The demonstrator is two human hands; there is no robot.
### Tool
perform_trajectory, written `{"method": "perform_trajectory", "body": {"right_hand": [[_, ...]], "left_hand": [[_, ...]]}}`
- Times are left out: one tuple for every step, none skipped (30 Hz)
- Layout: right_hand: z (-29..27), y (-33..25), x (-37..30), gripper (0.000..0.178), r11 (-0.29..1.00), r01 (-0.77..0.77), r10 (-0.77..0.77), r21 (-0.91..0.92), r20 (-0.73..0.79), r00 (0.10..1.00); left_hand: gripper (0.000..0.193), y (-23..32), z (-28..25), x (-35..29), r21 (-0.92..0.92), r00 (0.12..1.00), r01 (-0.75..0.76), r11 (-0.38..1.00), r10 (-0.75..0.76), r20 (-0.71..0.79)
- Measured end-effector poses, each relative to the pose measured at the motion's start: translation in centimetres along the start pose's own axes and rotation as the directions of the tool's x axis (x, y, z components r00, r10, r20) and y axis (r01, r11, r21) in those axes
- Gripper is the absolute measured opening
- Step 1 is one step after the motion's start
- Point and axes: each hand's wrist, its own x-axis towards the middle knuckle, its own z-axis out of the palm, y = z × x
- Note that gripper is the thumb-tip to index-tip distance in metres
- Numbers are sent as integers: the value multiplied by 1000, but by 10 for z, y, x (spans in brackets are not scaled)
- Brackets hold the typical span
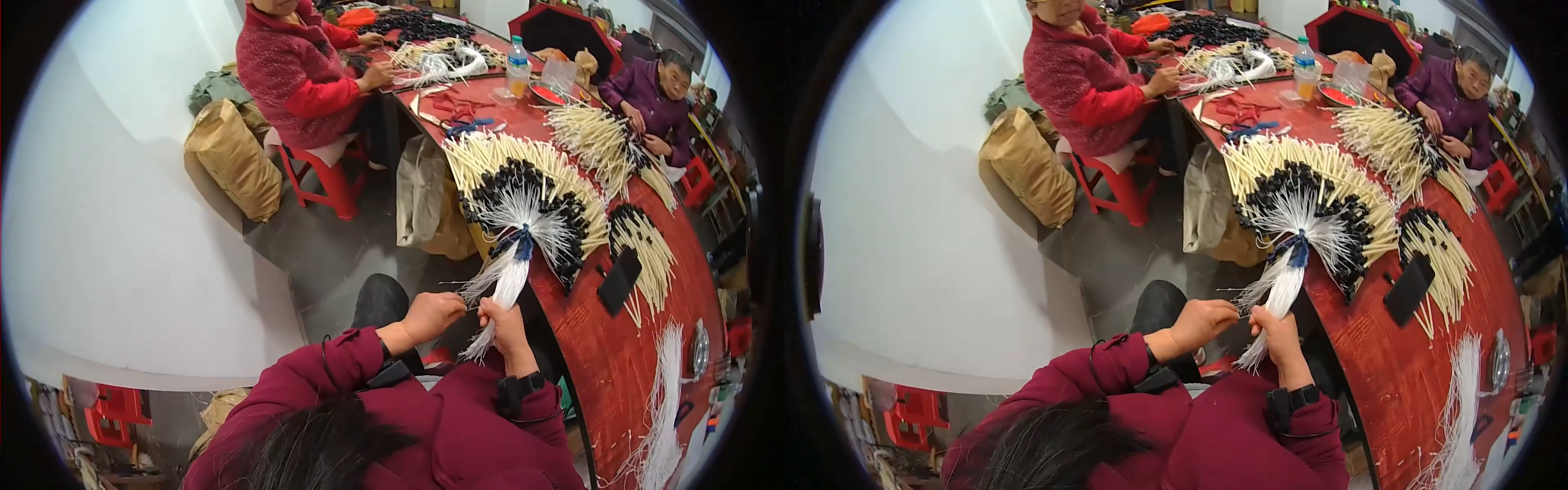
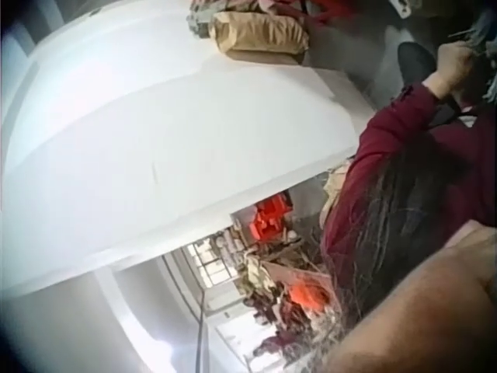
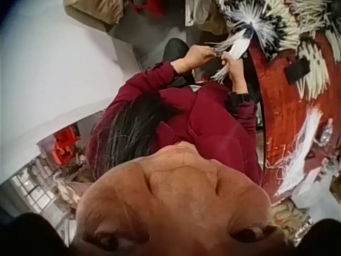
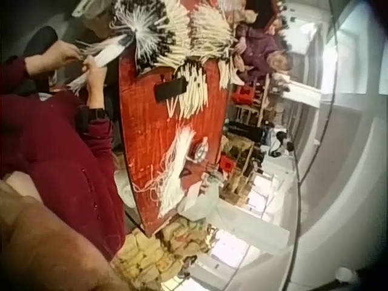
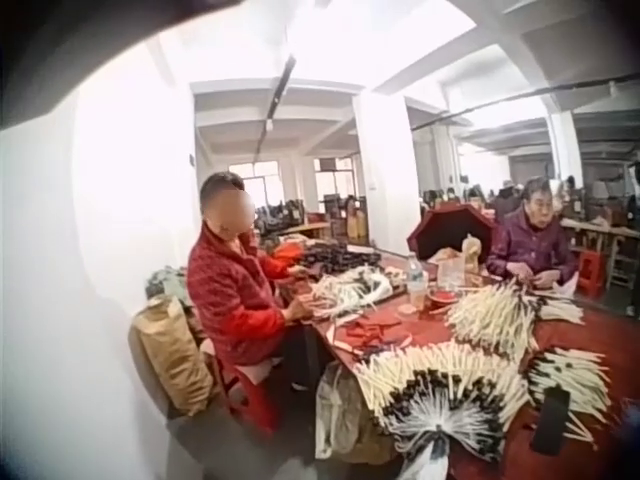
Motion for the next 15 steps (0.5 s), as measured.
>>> {"method": "perform_trajectory", "body": {"right_hand": [[1,-1,0,17,1000,5,-5,0,10,1000],[2,-3,0,17,1000,7,-7,8,21,1000],[3,-3,0,17,1000,8,-9,15,30,1000],[3,-4,0,16,1000,9,-10,23,38,999],[3,-6,-1,16,1000,9,-10,22,43,999],[3,-7,-2,16,1000,10,-11,28,45,999],[3,-8,-3,16,999,8,-10,33,47,999],[3,-9,-3,16,999,6,-7,38,49,999],[3,-9,-3,16,999,1,-3,36,48,999],[3,-9,-3,16,999,6,-8,32,52,999],[4,-9,-2,17,1000,5,-6,26,54,999],[4,-9,-1,17,1000,2,-3,18,54,999],[0,-3,-1,17,1000,-25,25,11,37,999],[0,1,3,18,999,-26,24,33,56,998],[-1,4,9,18,998,-28,24,56,73,997]], "left_hand": [[13,4,-1,0,60,997,-25,998,21,76],[13,6,-1,0,67,997,-25,997,20,70],[13,6,-1,0,98,997,-24,995,17,72],[12,5,-1,0,128,997,-22,992,13,74],[11,6,-2,0,157,997,-20,987,8,76],[11,7,-2,0,157,997,-20,987,8,76],[10,8,-3,0,-36,984,155,987,-152,88],[9,9,-4,-1,-223,944,326,919,-303,131],[8,8,-4,-2,-391,878,479,786,-435,202],[8,7,-2,-2,-394,875,483,782,-438,204],[9,5,1,-1,-468,868,491,735,-458,191],[10,2,5,1,-540,859,494,681,-479,181],[11,6,12,-1,-614,843,502,610,-505,187],[11,3,13,-1,-607,814,552,572,-527,243],[11,-6,11,3,-598,783,600,532,-545,301]]}}
